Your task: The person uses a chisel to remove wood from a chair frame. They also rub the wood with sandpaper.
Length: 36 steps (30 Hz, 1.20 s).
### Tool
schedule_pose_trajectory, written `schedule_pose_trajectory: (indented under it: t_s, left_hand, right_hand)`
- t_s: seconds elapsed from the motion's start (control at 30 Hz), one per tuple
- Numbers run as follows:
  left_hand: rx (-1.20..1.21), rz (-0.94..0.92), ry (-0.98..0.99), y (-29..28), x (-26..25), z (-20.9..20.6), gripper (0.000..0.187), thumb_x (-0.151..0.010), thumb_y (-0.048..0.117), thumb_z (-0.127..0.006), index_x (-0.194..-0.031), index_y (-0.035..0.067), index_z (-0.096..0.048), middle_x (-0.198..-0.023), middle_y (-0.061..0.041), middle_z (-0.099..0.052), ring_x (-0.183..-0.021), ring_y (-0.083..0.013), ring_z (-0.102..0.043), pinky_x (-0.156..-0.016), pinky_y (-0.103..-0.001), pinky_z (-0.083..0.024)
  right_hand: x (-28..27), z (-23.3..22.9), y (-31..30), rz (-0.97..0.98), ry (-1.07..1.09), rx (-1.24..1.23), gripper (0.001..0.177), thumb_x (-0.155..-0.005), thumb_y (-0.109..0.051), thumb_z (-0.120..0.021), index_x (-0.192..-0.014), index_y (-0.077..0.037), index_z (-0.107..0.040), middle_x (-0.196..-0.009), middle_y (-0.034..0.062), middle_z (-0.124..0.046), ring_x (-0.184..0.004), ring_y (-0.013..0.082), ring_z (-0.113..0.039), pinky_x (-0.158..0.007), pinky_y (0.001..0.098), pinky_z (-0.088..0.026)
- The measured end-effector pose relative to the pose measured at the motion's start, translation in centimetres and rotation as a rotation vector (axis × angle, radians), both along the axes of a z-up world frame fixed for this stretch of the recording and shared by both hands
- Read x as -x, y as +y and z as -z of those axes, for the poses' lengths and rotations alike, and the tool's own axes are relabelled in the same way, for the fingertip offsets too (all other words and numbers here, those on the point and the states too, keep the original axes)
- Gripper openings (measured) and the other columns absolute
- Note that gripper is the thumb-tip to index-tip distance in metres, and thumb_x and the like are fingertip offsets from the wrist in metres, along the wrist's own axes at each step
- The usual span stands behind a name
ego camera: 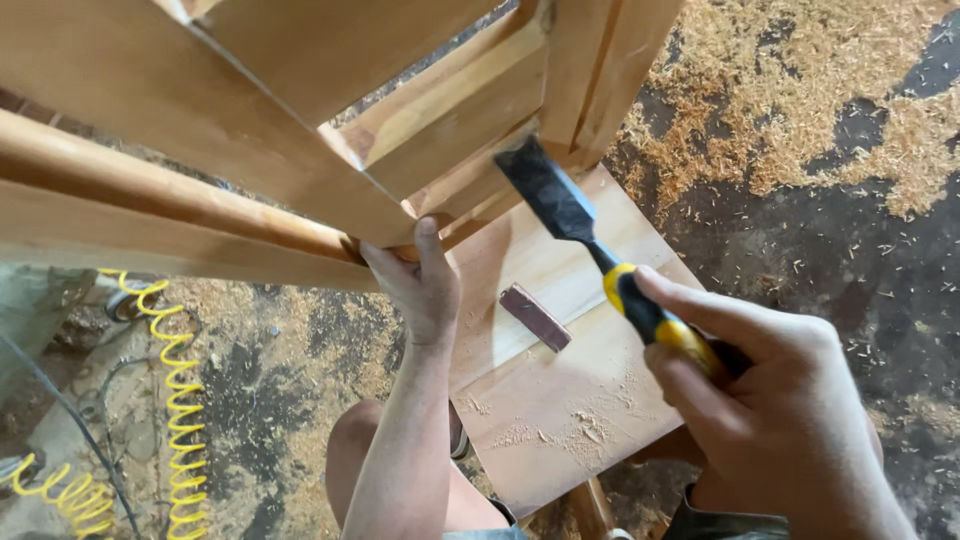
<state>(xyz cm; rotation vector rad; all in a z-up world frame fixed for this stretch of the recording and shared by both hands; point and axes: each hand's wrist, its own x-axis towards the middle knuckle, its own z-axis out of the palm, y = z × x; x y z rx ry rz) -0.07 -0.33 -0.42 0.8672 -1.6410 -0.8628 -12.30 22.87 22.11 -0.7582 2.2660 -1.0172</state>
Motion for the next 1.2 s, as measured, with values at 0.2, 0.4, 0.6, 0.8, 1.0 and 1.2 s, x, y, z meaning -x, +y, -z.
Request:
schedule_pose_trajectory:
  t_s: [0.2, 0.4, 0.6, 0.8, 1.0, 1.2]
  left_hand:
    - [-0.033, 0.036, 0.056, 0.1, 0.2, 0.3, 0.042, -0.108, 0.024, -0.061, -0.135, 0.000, -0.040, -0.123, -0.015, -0.052, -0.111, -0.0227, -0.056, -0.100, -0.041, -0.050]
    - [-0.037, 0.037, 0.050, 0.3, 0.1, 0.0, 0.042, -0.108, 0.025, -0.061, -0.135, 0.001, -0.040, -0.125, -0.016, -0.051, -0.113, -0.0240, -0.055, -0.102, -0.042, -0.048]
    - [-0.018, 0.022, 0.007, 0.1, -0.2, 0.2, 0.045, -0.108, 0.025, -0.060, -0.138, 0.000, -0.038, -0.125, -0.016, -0.050, -0.115, -0.0249, -0.054, -0.103, -0.043, -0.047]
    - [-0.062, 0.013, -0.005, 0.0, 0.0, 0.6, 0.045, -0.108, 0.028, -0.062, -0.138, 0.002, -0.041, -0.117, -0.014, -0.054, -0.110, -0.0231, -0.055, -0.105, -0.043, -0.048]
    - [-0.048, 0.042, 0.014, 0.6, -0.1, 0.5, 0.047, -0.110, 0.032, -0.062, -0.139, 0.002, -0.040, -0.126, -0.013, -0.053, -0.115, -0.0234, -0.054, -0.106, -0.042, -0.047]
    - [-0.028, -0.001, 0.023, 0.5, 0.4, -0.4, 0.048, -0.106, 0.032, -0.064, -0.136, 0.001, -0.043, -0.119, -0.013, -0.054, -0.110, -0.0236, -0.055, -0.101, -0.043, -0.047]
  right_hand:
    - [0.1, 1.1, 1.2, 0.004, 0.026, 0.003, 0.052, -0.083, -0.006, -0.075, -0.135, -0.011, -0.072, -0.064, -0.0066, -0.058, -0.053, -0.0001, -0.040, -0.042, 0.0219, -0.034]
    - [0.1, 0.6, 1.1, 0.040, 0.008, -0.043, 0.052, -0.085, -0.007, -0.077, -0.136, -0.013, -0.076, -0.063, -0.0053, -0.056, -0.058, 0.0020, -0.036, -0.044, 0.0233, -0.035]
    - [0.5, -0.9, -0.6, -0.001, 0.051, -0.133, 0.057, -0.078, -0.005, -0.076, -0.134, -0.016, -0.073, -0.052, -0.0045, -0.059, -0.044, 0.0032, -0.042, -0.040, 0.0250, -0.034]
    - [-0.1, -2.5, -2.0, 0.005, 0.047, -0.148, 0.056, -0.082, -0.007, -0.078, -0.135, -0.020, -0.072, -0.054, -0.0027, -0.055, -0.053, 0.0038, -0.036, -0.042, 0.0265, -0.033]
    - [-0.3, -1.6, -1.8, -0.005, 0.096, -0.026, 0.052, -0.083, -0.005, -0.076, -0.134, -0.015, -0.075, -0.057, -0.0021, -0.051, -0.053, 0.0023, -0.040, -0.044, 0.0243, -0.035]
    - [-0.5, -1.0, -0.2, 0.036, 0.117, -0.053, 0.052, -0.075, -0.005, -0.076, -0.126, -0.012, -0.075, -0.064, 0.0021, -0.068, -0.056, 0.0042, -0.050, -0.048, 0.0255, -0.046]
